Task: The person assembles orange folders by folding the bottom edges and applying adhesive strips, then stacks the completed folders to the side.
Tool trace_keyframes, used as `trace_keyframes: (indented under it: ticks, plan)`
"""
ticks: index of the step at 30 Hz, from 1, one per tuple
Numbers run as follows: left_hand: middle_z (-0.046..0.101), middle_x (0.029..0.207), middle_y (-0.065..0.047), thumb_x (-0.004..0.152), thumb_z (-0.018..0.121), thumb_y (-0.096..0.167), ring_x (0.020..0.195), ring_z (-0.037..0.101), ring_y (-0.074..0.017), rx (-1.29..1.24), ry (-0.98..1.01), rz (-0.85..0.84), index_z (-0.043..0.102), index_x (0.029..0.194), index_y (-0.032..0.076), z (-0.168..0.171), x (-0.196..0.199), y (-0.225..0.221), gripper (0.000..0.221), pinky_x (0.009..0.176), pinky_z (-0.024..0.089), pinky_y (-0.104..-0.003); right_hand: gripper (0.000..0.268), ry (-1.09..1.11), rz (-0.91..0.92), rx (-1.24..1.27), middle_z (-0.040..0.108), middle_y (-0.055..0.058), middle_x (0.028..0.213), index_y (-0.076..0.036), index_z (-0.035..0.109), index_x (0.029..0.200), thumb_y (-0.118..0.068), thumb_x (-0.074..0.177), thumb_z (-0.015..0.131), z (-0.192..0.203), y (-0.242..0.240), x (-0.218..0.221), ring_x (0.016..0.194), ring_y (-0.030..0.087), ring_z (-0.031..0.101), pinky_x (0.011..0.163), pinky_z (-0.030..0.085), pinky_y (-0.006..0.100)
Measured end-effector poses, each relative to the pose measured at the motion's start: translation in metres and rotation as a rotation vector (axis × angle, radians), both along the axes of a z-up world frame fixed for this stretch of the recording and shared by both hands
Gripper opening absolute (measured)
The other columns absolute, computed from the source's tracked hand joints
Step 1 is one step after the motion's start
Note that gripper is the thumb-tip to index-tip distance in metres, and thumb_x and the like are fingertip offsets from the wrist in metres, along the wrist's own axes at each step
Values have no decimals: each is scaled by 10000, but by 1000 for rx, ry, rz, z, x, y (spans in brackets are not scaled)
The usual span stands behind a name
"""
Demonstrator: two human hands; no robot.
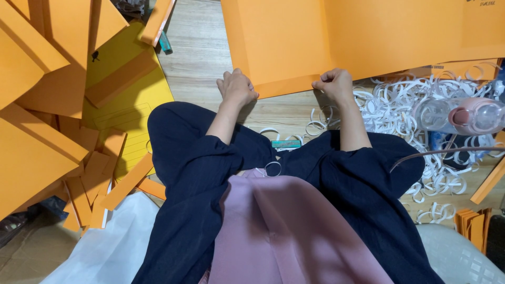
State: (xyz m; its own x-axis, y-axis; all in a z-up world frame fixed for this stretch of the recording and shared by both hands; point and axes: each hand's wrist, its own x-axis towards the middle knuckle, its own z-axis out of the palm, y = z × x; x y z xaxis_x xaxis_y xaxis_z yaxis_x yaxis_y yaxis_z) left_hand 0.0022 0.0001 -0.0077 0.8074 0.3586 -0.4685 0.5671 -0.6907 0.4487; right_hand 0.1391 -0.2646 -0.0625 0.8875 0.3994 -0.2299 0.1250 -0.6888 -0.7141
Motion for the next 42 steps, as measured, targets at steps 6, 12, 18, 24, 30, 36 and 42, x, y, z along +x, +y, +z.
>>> trace_keyframes:
  ticks: [6,12,18,24,30,36,42]
  plan:
    - [423,829,-34,593,789,228,874,389,-267,-3,-9,0,574,548,165,3,0,-1,228,732,251,-399,202,-10,-7,-13,580,105,732,-77,674,728,-187,632,814,2,1,-1,681,248,593,603,451,293]
    - [411,806,-25,594,782,208,845,386,-253,10,-19,13,567,541,164,-3,0,-2,226,711,254,-387,197,-29,5,-27,567,108,711,-76,665,691,-191,633,814,2,3,-1,667,266,585,593,448,296]
    - [423,818,-29,595,752,150,862,394,-272,23,9,33,550,542,166,-1,2,-4,210,717,256,-391,154,-33,-11,-46,566,73,701,-110,658,646,-183,642,793,7,7,-2,649,227,584,595,453,282]
    - [429,829,-31,595,738,150,866,400,-266,36,24,7,571,551,160,4,2,-5,173,716,261,-389,162,-43,-6,-69,556,99,701,-86,649,624,-175,645,782,12,10,-3,659,275,580,588,449,308]
    - [421,812,-31,579,727,119,857,392,-271,24,13,35,547,554,160,4,3,-6,187,719,254,-384,177,-51,-17,-85,549,108,710,-92,638,604,-187,626,786,10,10,-6,655,273,575,576,448,311]
    - [433,838,-39,598,708,123,870,397,-277,53,38,17,558,573,150,4,4,-6,155,722,259,-394,166,-33,-48,-85,556,76,628,-98,625,579,-172,630,765,5,12,-6,612,236,568,549,437,281]
    - [438,842,-39,596,730,165,877,401,-278,67,56,12,553,589,158,-1,6,-7,177,727,262,-395,192,-53,-17,-102,549,122,648,-70,618,584,-172,619,777,-1,10,-5,619,281,572,549,443,312]
